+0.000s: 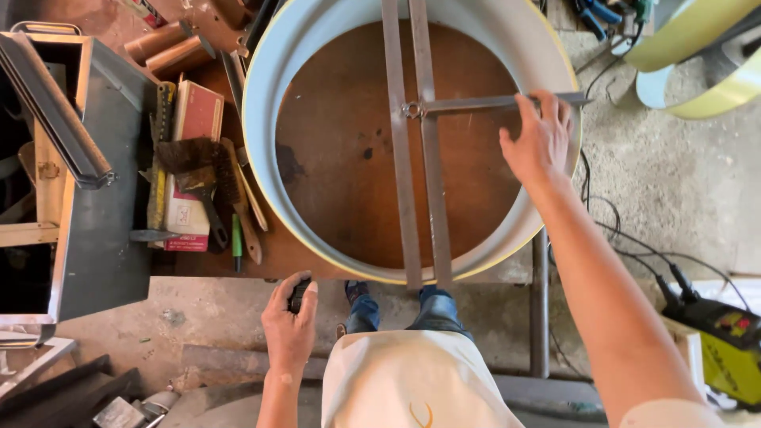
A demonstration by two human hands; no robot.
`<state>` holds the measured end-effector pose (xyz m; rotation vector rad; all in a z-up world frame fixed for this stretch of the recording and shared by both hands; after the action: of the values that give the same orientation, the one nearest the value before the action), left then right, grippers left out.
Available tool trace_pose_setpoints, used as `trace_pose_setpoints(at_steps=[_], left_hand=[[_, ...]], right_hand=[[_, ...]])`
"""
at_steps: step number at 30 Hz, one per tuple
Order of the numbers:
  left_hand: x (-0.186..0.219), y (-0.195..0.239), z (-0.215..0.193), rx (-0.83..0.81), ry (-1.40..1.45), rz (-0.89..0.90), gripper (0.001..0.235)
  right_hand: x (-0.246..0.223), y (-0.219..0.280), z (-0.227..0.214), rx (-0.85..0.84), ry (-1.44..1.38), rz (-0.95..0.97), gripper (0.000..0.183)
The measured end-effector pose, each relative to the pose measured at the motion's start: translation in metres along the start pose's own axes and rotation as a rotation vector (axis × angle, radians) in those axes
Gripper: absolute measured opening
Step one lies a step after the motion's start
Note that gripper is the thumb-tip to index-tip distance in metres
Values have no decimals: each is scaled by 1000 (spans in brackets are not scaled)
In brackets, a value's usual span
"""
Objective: Measure and assemble metal strips within a circular metal frame for fabrication.
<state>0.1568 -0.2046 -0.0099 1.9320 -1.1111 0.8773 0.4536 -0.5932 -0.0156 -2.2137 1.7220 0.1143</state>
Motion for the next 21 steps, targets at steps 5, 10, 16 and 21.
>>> trace_pose_setpoints(at_steps=[5, 10, 16, 21], left_hand=[[-32, 8, -28, -63, -40, -32, 31], [-43, 13, -37, -90, -15, -157, 32], [-33, 24, -29, -10, 37, -168, 32], [-24, 32, -18, 73, 14, -149, 31]], right_hand=[[1, -14, 18, -13, 188, 21, 44], [17, -19, 19, -8, 268, -28, 29], [36, -39, 14, -137, 192, -110, 9], [24, -31, -1, -205, 2, -203, 19]])
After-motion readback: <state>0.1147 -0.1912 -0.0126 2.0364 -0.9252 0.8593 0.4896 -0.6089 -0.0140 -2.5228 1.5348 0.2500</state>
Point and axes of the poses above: each hand's wrist, its own y-axis away from the middle knuckle, its own z-axis out of the palm, x = y × z, the point moved 3 cm from there along -y, towards the middle knuckle, and after that the axes turned 10 degrees about -x, right-handed, at the moved point
